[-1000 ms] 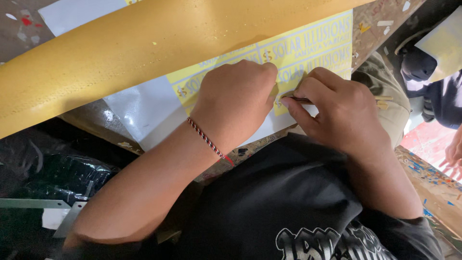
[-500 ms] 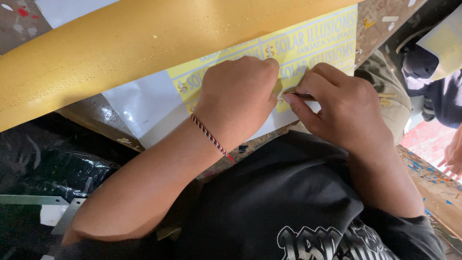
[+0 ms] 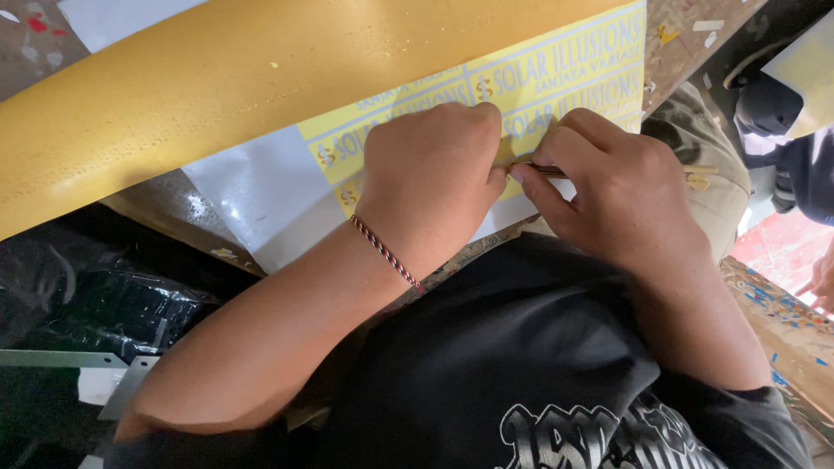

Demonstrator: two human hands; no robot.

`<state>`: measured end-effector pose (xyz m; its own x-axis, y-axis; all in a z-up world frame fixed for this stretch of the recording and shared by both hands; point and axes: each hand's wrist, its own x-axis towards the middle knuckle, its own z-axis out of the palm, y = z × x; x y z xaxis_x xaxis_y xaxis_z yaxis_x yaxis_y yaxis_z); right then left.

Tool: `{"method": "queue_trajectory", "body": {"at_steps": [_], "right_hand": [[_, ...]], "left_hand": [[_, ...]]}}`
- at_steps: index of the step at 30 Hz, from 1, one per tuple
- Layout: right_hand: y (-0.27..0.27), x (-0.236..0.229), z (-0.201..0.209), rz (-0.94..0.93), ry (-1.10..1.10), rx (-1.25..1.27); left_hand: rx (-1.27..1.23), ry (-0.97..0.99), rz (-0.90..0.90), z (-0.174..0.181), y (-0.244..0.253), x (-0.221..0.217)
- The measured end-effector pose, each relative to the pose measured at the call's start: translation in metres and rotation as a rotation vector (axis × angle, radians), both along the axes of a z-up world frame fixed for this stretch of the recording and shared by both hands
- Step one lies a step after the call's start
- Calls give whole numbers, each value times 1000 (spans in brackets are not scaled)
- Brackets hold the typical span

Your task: The person uses a craft knife to carefully cut around and remove unwanted portions of a yellow sticker sheet. They repeatedly lift and peel away small pieces of the sticker backing while working on a cluttered workbench.

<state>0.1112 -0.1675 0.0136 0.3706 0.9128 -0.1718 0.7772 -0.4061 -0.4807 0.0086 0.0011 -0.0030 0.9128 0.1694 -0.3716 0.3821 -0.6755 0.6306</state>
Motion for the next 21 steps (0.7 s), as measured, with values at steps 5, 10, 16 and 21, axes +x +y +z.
{"method": "queue_trajectory", "body": {"at_steps": [5, 10, 16, 21], "right_hand": [[-1, -2, 0, 10, -27, -9], [-3, -1, 1, 10, -15, 7], [-10, 0, 5, -25, -5, 33], [-19, 12, 18, -88, 64, 139]], "left_hand": [[32, 36, 15, -1, -3, 3], [36, 33, 23, -3, -4, 5], [35, 80, 9, -4, -5, 6], [-47, 23, 13, -6, 9, 5]]}}
